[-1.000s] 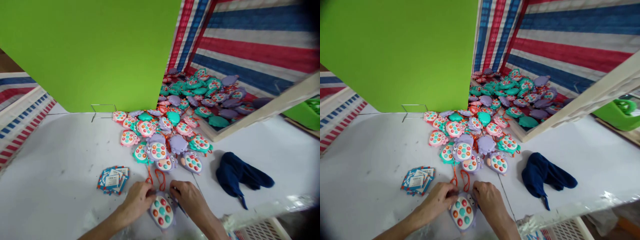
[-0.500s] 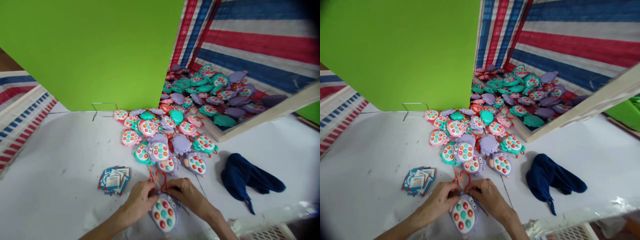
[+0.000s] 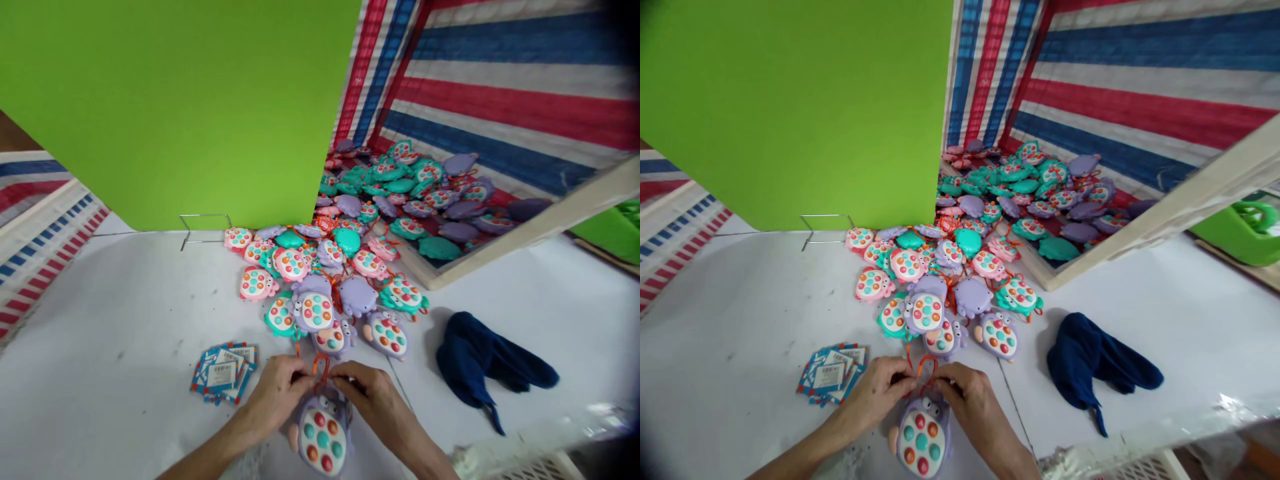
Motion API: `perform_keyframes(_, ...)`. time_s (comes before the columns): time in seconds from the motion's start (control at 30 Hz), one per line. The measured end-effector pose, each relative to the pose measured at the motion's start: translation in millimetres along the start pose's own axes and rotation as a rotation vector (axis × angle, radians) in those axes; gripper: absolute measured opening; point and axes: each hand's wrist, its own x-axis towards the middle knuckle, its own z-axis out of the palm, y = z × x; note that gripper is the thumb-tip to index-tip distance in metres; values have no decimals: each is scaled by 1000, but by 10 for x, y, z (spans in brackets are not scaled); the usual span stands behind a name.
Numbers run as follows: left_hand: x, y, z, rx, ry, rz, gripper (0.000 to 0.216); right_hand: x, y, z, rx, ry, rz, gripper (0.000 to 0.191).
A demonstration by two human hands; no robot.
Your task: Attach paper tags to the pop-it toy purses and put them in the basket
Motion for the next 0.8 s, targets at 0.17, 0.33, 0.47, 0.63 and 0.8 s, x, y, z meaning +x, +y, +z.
perform_keyframes(0.17,-27,-43,-73,-30,49,-7,19,-85,-1,-49,13,77,26,18)
perform_keyframes(0.33,-59,-76,-62,-104,51,-8,17,-108,41,-30,-97,15,45,24)
perform_keyframes(0.47,-67,-112,-57,-125,56,-4,17,-123,90,-16,-239,5,-26,31)
perform_keyframes(0.63,-72,-154,-59,-119,67,1,18,-197,108,-70,-535,-68,-50,45)
perform_keyframes(0.8,-53,-169,-96,-97,80,12,20,-220,117,-197,-702,-168,-113,36)
